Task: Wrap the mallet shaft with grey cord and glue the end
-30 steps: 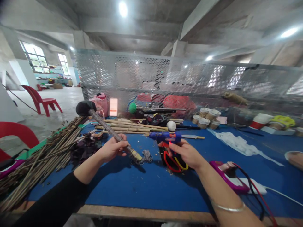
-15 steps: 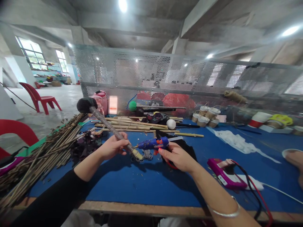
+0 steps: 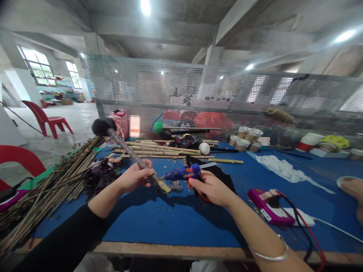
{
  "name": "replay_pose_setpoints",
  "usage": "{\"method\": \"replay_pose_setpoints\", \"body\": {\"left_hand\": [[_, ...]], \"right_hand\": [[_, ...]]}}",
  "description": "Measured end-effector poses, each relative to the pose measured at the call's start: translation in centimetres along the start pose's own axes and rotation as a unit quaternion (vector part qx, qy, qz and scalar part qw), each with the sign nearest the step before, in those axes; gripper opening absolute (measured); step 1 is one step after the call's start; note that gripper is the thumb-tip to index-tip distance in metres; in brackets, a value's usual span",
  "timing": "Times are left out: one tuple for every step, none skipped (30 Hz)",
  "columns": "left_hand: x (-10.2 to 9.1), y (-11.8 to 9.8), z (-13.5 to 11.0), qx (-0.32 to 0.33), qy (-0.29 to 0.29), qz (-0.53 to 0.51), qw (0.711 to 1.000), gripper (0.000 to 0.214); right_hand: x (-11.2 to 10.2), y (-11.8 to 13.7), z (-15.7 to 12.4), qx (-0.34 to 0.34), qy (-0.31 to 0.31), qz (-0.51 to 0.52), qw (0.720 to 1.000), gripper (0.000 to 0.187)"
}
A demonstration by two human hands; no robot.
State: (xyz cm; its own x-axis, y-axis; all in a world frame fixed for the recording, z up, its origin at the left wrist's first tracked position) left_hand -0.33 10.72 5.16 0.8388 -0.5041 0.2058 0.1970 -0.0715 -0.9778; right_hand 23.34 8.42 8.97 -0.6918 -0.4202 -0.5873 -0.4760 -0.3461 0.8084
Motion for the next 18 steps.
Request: {"method": "replay_pose_setpoints", "body": {"left_hand": [[0.0, 0.0, 0.0, 0.000, 0.002, 0.001, 1.000, 0.029], [-0.1, 0.1, 0.1, 0.000, 0.003, 0.001, 1.000, 0.029], [-0.1, 0.1, 0.1, 0.001, 0.003, 0.002, 1.000, 0.029], [-0.1, 0.2, 0.1, 0.002, 0.004, 0.001, 1.000, 0.029], [-0.1, 0.2, 0.1, 0.002, 0.004, 0.001, 1.000, 0.030], [-0.2, 0.2, 0.1, 0.002, 0.004, 0.000, 1.000, 0.030], [-0.2, 0.2, 0.1, 0.001, 0.003, -0.001, 1.000, 0.031], [-0.2, 0.2, 0.1, 0.000, 0.002, -0.002, 1.000, 0.031], [-0.2, 0.2, 0.1, -0.001, 0.002, -0.003, 1.000, 0.032], [-0.1, 0.1, 0.1, -0.001, 0.001, -0.003, 1.000, 0.032], [-0.1, 0.1, 0.0, -0.002, 0.001, -0.003, 1.000, 0.032], [-0.1, 0.1, 0.0, -0.002, 0.002, -0.003, 1.000, 0.031], [0.0, 0.0, 0.0, -0.001, 0.002, -0.002, 1.000, 0.031], [0.0, 0.0, 0.0, 0.000, 0.002, -0.002, 1.000, 0.031], [0.0, 0.0, 0.0, 0.000, 0.002, -0.002, 1.000, 0.031], [0.0, -0.1, 0.0, 0.001, 0.002, -0.002, 1.000, 0.031], [0.0, -0.1, 0.0, 0.001, 0.002, -0.002, 1.000, 0.031], [0.0, 0.0, 0.0, 0.001, 0.003, -0.001, 1.000, 0.031]], "right_hand": [[0.0, 0.0, 0.0, 0.001, 0.001, -0.004, 1.000, 0.053], [0.0, 0.0, 0.0, 0.001, 0.001, -0.007, 1.000, 0.053], [0.0, -0.1, -0.1, 0.001, 0.000, -0.009, 1.000, 0.053], [0.0, -0.2, -0.1, 0.002, 0.000, -0.010, 1.000, 0.052], [0.0, -0.3, -0.1, 0.003, -0.002, -0.009, 1.000, 0.051], [0.0, -0.5, -0.2, 0.004, -0.003, -0.006, 1.000, 0.051], [0.0, -0.7, -0.2, 0.005, -0.004, -0.003, 1.000, 0.050], [0.0, -0.8, -0.2, 0.005, -0.005, -0.001, 1.000, 0.049], [0.0, -0.9, -0.3, 0.005, -0.004, 0.000, 1.000, 0.048], [0.1, -1.0, -0.3, 0.004, -0.003, 0.000, 1.000, 0.047], [0.1, -1.0, -0.3, 0.004, -0.001, -0.002, 1.000, 0.046], [0.1, -1.0, -0.4, 0.004, -0.001, -0.005, 1.000, 0.046], [0.1, -1.0, -0.4, 0.004, -0.003, -0.007, 1.000, 0.045], [0.1, -0.8, -0.5, 0.004, -0.006, -0.010, 1.000, 0.045], [0.1, -0.7, -0.5, 0.002, -0.011, -0.013, 1.000, 0.045], [0.1, -0.5, -0.5, 0.000, -0.018, -0.017, 1.000, 0.045], [0.1, -0.3, -0.5, -0.005, -0.025, -0.022, 0.999, 0.046], [0.1, -0.1, -0.5, -0.009, -0.032, -0.029, 0.999, 0.046]]}}
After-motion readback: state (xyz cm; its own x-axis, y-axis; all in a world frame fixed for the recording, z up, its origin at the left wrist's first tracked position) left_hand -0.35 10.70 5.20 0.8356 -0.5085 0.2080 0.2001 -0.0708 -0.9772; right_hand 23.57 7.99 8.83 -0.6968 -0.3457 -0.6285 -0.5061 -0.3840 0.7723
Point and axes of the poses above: each hand's wrist, its own z-axis towards the middle knuckle, its own x-axis out of the palm, y = z × x, the point moved 4 cm from there along z, towards the middle knuckle, and after that the axes turned 7 degrees about y, right-handed, at the moved point
